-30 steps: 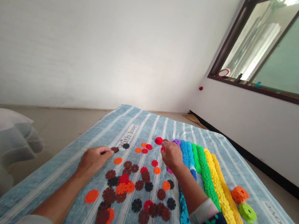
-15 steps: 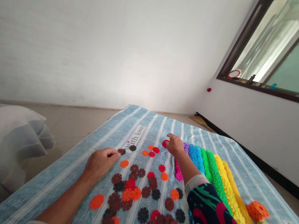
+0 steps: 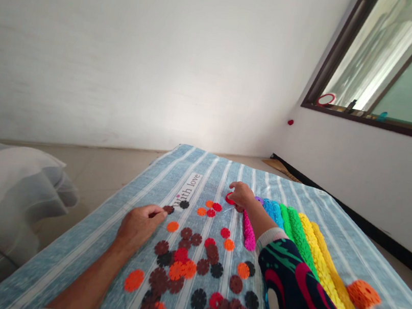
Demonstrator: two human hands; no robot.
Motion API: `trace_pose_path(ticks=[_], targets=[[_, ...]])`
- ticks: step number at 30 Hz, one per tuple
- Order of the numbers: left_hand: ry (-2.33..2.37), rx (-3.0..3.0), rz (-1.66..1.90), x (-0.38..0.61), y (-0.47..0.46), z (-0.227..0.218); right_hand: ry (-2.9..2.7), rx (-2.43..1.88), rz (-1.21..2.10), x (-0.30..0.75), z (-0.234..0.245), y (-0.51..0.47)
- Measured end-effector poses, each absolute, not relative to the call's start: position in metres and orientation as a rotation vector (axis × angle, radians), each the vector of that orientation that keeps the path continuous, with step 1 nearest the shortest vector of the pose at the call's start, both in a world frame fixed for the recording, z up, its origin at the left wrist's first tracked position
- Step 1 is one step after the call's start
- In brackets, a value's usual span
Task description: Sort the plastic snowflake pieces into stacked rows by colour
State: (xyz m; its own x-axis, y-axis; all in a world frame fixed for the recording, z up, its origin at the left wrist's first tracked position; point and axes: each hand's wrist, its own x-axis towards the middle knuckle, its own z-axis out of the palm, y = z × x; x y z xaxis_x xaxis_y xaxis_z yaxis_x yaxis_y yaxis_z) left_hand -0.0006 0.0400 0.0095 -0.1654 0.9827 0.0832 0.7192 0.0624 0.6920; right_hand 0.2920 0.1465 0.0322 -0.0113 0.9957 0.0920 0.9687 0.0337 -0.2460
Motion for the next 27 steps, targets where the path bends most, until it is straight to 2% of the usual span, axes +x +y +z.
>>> trace_pose_path(ticks=[10,16,21,27], targets=[[1.938,1.703,0.873,0.000,0.040,0.009,-2.076,-2.013,0.191,0.296,0.030,0.150],[1.945,1.706,0.845,0.001,0.039,0.013,-2.025,-2.003,0.131,0.303,0.045,0.142],[1.964,1.696,0.823,0.002,0.039,0.014,-2.005,-2.025,0.072,0.315,0.058,0.113],[1.942,1.716,0.839,0.000,0.041,0.012,-2.195,-1.971,0.170,0.313,0.052,0.065]])
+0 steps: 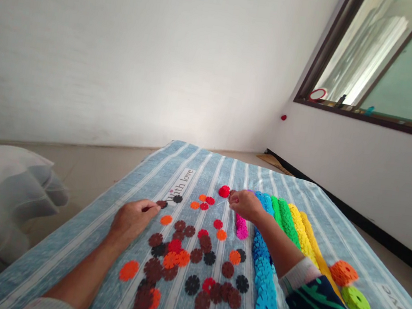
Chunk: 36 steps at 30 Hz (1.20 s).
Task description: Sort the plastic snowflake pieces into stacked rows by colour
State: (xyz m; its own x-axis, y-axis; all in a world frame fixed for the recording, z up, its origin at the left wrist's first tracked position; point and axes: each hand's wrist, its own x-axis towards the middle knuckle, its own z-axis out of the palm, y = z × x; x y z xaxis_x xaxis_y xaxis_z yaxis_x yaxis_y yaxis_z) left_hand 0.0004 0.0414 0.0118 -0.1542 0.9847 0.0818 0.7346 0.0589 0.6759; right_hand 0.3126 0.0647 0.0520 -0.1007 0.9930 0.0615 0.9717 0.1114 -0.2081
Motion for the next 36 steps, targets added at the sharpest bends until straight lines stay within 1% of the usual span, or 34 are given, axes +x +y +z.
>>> trace_pose_path(ticks=[6,20,31,36], targets=[[1.952,1.704,0.834,0.001,0.041,0.015,-2.312,-2.008,0.222,0.295,0.044,0.042],[1.935,1.712,0.830,0.000,0.040,0.014,-2.495,-2.023,0.207,0.267,0.040,0.033],[1.952,1.715,0.814,0.000,0.041,0.014,-2.548,-1.887,0.340,0.277,0.044,0.061],[1.946,1.716,0.834,-0.001,0.041,0.012,-2.548,-1.889,0.292,0.276,0.041,0.066]])
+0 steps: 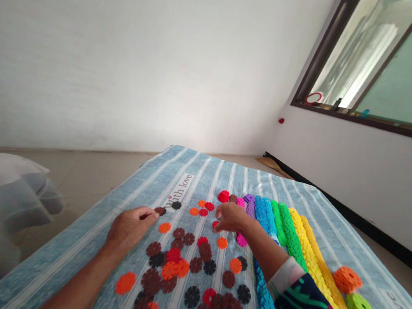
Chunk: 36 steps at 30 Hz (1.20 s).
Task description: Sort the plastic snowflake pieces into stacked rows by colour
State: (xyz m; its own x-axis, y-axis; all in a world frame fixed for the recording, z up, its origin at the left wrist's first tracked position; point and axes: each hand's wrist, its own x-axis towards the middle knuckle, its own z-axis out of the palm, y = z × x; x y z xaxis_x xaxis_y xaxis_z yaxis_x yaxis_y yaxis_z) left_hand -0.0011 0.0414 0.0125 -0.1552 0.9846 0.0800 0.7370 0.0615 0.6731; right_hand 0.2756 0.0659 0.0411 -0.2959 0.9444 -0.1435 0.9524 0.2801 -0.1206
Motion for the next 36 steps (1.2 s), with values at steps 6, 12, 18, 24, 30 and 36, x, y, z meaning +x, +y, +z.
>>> trace_pose_path(ticks=[6,12,18,24,30,36], targets=[[1.947,1.721,0.833,-0.001,0.040,0.014,2.484,1.834,-0.235,0.267,0.037,0.060],[1.949,1.738,0.844,-0.001,0.042,0.011,2.517,1.908,-0.182,0.275,0.046,0.070],[1.974,1.719,0.821,0.000,0.041,0.013,2.399,2.198,0.016,0.297,0.063,0.105],[1.961,1.716,0.822,0.000,0.039,0.016,2.342,2.221,0.024,0.298,0.059,0.130],[1.974,1.698,0.824,0.001,0.039,0.015,2.313,2.190,0.011,0.291,0.062,0.128],[1.977,1.700,0.814,0.000,0.040,0.014,2.389,2.077,0.090,0.273,0.063,0.105]])
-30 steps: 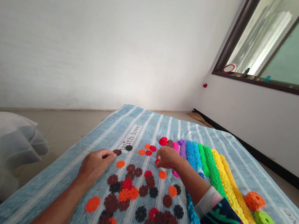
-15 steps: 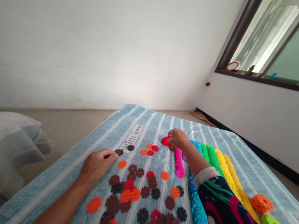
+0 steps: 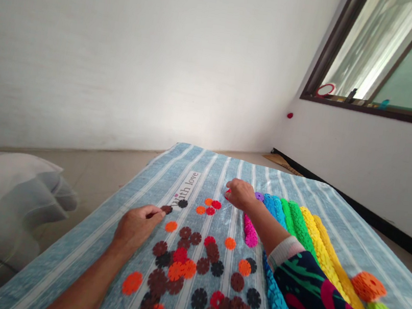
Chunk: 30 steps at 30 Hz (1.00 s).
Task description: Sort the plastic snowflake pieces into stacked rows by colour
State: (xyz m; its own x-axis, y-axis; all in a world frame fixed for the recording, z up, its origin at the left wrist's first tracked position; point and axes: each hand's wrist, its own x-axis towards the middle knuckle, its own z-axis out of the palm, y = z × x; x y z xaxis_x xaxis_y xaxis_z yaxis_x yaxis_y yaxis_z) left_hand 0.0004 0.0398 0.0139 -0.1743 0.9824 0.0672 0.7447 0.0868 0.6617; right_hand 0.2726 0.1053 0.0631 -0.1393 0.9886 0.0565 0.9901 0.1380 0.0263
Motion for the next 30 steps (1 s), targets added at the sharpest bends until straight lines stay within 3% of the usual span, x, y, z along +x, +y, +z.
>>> trace_pose_path(ticks=[30], targets=[[1.955,1.712,0.833,-0.002,0.044,0.009,-2.386,-2.092,0.090,0.240,0.046,0.093]])
